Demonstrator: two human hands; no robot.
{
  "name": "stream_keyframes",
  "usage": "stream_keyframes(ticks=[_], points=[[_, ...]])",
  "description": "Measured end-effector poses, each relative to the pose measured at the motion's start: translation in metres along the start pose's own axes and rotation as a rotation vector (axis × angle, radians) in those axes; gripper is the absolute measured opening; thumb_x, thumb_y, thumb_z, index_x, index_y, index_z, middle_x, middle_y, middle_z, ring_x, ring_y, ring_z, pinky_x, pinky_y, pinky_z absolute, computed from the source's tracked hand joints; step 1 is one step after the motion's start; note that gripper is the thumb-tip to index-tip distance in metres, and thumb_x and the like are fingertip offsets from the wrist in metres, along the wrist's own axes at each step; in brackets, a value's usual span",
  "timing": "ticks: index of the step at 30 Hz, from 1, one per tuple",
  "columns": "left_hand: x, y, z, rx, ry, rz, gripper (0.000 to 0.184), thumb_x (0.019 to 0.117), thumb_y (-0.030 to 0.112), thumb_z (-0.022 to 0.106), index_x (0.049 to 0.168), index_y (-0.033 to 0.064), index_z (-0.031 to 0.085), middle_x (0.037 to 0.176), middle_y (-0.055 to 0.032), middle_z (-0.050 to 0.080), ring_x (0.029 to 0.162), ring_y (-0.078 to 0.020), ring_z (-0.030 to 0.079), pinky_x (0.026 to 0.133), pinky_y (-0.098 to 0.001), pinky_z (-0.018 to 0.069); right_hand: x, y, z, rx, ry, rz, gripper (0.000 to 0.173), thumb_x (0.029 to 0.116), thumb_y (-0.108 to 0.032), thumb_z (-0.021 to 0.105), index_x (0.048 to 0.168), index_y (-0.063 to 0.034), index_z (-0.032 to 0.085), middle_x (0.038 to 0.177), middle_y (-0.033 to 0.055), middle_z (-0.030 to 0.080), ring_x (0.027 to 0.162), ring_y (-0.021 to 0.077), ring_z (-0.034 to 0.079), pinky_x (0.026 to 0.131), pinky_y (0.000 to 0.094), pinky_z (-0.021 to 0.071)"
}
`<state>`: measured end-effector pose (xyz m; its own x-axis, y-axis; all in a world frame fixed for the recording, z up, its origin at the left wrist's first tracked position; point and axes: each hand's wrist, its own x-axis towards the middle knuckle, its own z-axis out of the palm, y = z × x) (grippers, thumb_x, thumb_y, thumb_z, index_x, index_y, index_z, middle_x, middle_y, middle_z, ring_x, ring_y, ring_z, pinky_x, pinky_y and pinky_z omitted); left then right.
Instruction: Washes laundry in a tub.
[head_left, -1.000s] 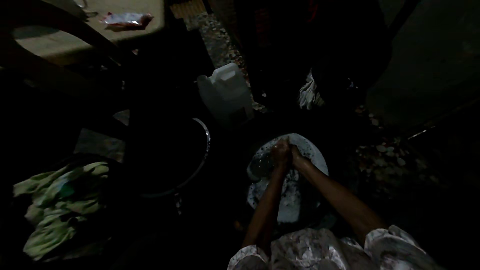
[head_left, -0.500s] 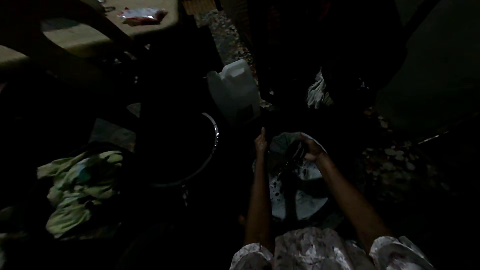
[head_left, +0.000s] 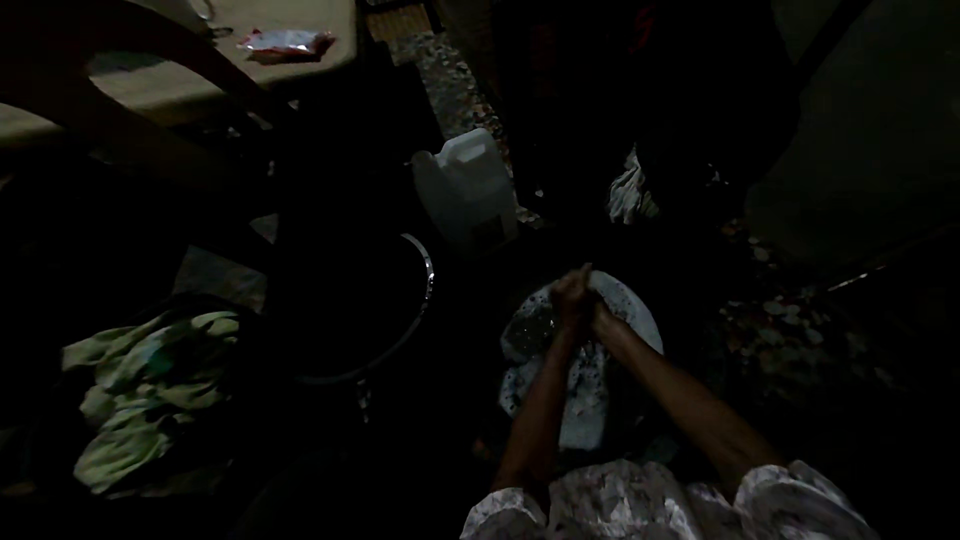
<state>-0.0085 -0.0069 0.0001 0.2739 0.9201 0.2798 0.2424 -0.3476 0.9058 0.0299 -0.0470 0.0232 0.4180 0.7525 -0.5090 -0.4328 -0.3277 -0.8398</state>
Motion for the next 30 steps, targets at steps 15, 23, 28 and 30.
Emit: stream_keyframes(ticks=[15,23,28,30], points=[[0.044,-0.069,-0.073,-0.072,0.437,-0.492,0.04,0.1067,0.024,0.055,0.092,-0.0124,0.061,0.079,-0.0122,0.056,0.072,-0.0128,0.051,0.074,-0.0302,0.0467,0.01,-0.059,-0.063,0.195,-0.439,0.009,0.041,0.1123,-0.032,0.032,0.11,-0.0047,0.061,0.09,0.0061,0.07,0.084,0.0149,0.069,0.079,0.033,0.0595],[0.042,-0.046,-0.083,-0.369,-0.568,-0.225,0.017,0.0866,0.005,0.071,0.102,-0.0018,0.069,0.095,-0.0023,0.068,0.085,-0.0057,0.064,0.081,-0.0255,0.0559,0.022,-0.047,-0.062,0.417,-0.374,-0.261,0.034,0.1072,-0.022,0.032,0.122,-0.0062,0.058,0.094,0.0081,0.069,0.084,0.019,0.069,0.077,0.0385,0.0594],[0.035,-0.001,-0.046,-0.567,-0.077,-0.336,0.029,0.1052,0.008,0.052,0.131,-0.0053,0.056,0.101,-0.0088,0.065,0.08,-0.0077,0.06,0.072,-0.0248,0.0527,0.03,-0.036,-0.04,0.378,-0.157,-0.027,0.04,0.1102,-0.035,0.04,0.122,-0.0026,0.06,0.098,0.0121,0.068,0.083,0.0208,0.068,0.073,0.037,0.0594],[0.015,0.022,-0.01,-0.62,0.007,-0.265,0.027,0.1007,0.006,0.058,0.124,-0.0081,0.059,0.102,-0.011,0.067,0.086,-0.0088,0.063,0.082,-0.0264,0.0542,0.008,-0.045,-0.019,0.138,-0.015,0.095,0.043,0.1112,-0.035,0.039,0.132,-0.0011,0.056,0.114,0.0139,0.065,0.096,0.0187,0.064,0.084,0.0342,0.0541]])
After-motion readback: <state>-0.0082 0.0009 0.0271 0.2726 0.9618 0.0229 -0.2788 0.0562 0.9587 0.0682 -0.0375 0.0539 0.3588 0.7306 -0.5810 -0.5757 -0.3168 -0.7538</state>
